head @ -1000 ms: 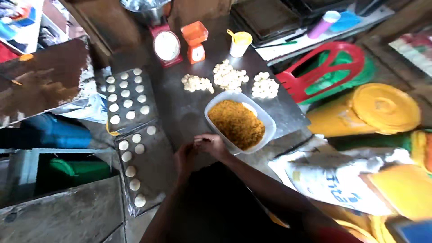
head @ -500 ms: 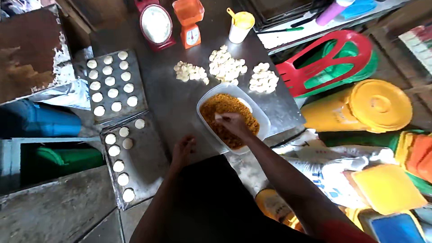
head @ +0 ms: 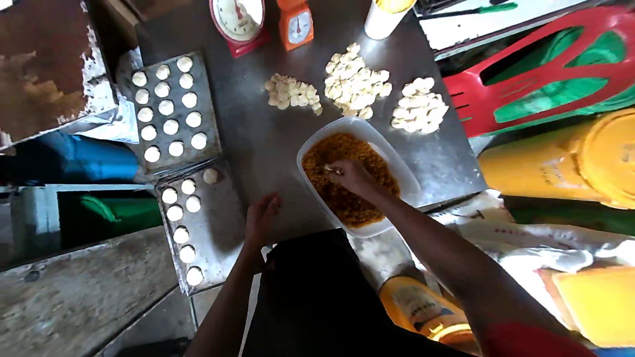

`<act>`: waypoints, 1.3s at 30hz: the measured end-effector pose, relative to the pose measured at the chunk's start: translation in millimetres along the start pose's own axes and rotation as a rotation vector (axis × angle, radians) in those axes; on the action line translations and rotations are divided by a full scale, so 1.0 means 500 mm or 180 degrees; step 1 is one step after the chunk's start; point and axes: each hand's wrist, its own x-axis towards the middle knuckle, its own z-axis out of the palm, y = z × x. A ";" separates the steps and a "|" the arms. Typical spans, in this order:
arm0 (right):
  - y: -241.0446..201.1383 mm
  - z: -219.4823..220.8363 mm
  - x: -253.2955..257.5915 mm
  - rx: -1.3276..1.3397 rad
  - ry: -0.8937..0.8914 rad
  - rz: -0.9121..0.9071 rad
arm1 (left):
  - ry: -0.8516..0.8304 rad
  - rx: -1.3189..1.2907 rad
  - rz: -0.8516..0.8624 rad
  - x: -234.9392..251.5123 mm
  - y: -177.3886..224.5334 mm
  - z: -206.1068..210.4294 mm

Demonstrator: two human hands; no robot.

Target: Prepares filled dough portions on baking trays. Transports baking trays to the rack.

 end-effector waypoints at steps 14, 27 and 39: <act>-0.030 -0.090 -0.062 0.1158 0.0061 0.0619 | -0.0577 0.0218 0.0873 0.135 0.157 0.156; 0.026 -0.105 -0.076 0.1436 0.0836 0.0612 | -0.1355 0.0331 -0.0155 0.212 0.163 0.287; -0.019 -0.098 -0.113 0.1063 0.0942 0.0237 | -0.0504 0.0087 -0.0087 0.174 0.166 0.298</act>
